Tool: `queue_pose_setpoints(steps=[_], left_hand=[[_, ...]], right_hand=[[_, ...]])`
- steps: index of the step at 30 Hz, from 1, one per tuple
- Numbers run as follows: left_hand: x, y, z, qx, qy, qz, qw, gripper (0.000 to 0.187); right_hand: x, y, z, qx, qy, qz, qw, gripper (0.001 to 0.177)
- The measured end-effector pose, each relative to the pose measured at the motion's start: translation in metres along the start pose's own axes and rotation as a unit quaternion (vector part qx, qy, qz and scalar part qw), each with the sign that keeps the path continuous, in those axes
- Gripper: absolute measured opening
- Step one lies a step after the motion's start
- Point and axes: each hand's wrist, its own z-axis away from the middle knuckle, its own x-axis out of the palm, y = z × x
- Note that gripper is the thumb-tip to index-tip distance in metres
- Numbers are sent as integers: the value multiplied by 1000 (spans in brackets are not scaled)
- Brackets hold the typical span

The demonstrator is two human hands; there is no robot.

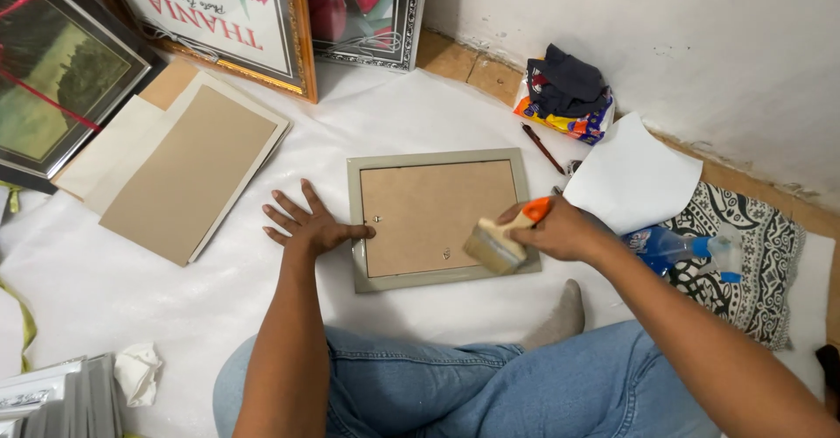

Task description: Cleaning glass and assembling picture frames with artwork and backing

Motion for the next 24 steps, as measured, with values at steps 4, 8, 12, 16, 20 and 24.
queue_pose_setpoints(steps=[4, 8, 12, 16, 20, 24], left_hand=[[0, -1, 2, -4, 4, -11, 1000, 158], [0, 4, 0, 0, 5, -13, 1000, 162], [3, 2, -1, -4, 18, -3, 1000, 164], [5, 4, 3, -5, 24, -10, 1000, 162], [4, 5, 4, -6, 31, -2, 1000, 161], [2, 9, 6, -12, 25, -12, 1000, 160]], right_hand=[[-12, 58, -49, -7, 180, 0, 984, 33], [-12, 41, -35, -64, 257, -42, 963, 33], [19, 1, 3, -27, -23, -116, 993, 40], [-4, 24, -33, 64, -28, 29, 997, 43], [-36, 59, -62, 44, 211, 46, 975, 34], [-32, 21, -14, 34, 86, -136, 986, 39]])
